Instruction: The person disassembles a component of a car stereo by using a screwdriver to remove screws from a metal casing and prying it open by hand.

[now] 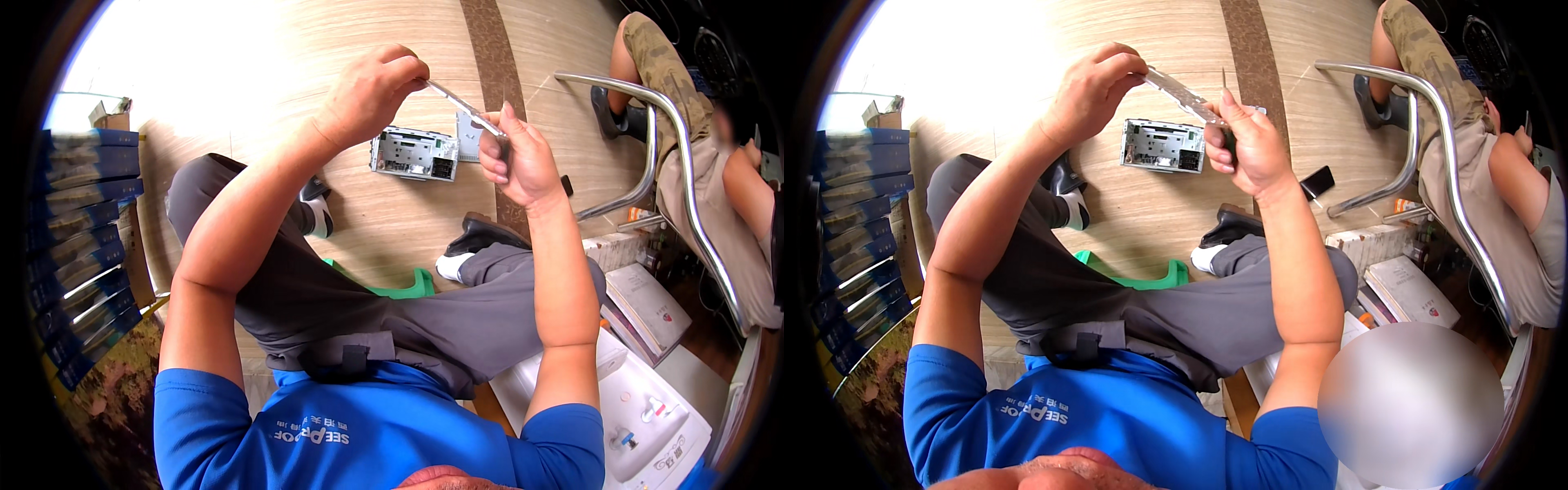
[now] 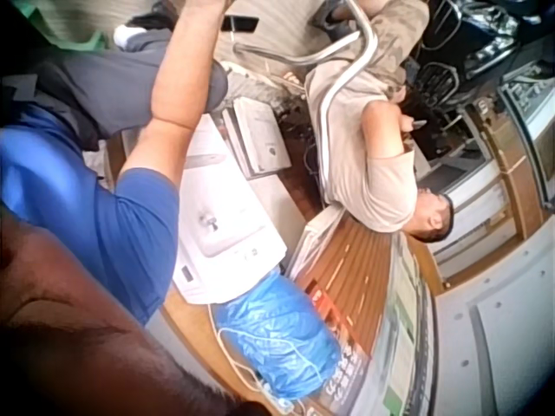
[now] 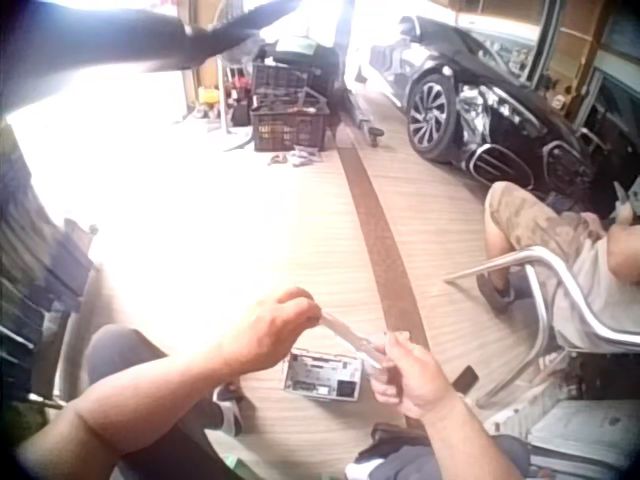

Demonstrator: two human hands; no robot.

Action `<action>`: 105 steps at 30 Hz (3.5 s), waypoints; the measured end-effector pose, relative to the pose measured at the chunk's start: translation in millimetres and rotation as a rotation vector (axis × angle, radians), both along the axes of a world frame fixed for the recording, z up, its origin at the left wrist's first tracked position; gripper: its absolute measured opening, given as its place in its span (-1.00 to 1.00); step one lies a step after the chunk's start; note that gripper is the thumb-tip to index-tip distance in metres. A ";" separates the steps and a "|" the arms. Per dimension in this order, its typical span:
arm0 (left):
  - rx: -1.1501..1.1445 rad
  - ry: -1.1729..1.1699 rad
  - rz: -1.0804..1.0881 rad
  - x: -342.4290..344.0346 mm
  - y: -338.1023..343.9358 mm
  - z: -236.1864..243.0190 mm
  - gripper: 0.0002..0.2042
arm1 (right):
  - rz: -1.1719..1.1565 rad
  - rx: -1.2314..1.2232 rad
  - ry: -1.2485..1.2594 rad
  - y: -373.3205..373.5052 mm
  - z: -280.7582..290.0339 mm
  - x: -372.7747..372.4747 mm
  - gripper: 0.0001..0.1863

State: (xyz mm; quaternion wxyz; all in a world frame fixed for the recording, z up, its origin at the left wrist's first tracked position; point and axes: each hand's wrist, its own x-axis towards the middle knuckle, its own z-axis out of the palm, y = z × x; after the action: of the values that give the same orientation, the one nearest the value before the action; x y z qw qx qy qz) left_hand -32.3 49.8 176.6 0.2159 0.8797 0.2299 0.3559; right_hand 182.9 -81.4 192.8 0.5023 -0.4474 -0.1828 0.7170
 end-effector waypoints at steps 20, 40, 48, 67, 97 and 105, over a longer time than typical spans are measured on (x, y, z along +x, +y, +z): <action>-0.555 -0.064 0.260 20.4 -7.2 -18.9 -0.43 | -0.031 0.169 -0.133 -5.2 -8.3 -3.9 -0.90; -1.257 -0.145 0.021 22.3 -6.6 -23.9 -0.84 | -0.012 0.252 -0.558 -2.2 -20.4 -13.5 -0.86; -1.223 -0.121 0.029 22.8 -7.2 -27.6 -0.84 | -0.009 0.293 -0.687 -3.7 -19.0 -16.2 -0.86; -1.182 -0.085 0.043 23.5 -9.4 -35.4 -0.75 | 0.001 0.443 -1.012 -9.0 -15.6 -22.3 -0.82; -1.168 -0.050 0.040 23.9 -8.9 -41.3 -0.78 | 0.002 0.467 -1.078 -6.6 -18.7 -22.8 -0.81; -1.181 -0.030 0.045 23.5 -12.2 -39.7 -0.78 | 0.004 0.474 -1.093 -9.4 -19.8 -22.4 -0.81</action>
State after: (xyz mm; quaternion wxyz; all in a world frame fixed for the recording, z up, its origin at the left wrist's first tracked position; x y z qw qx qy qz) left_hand -8.8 37.6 137.0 0.6647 0.6004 0.4044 0.1847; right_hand 160.5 -90.8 173.0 0.4200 -0.6270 -0.5707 0.3236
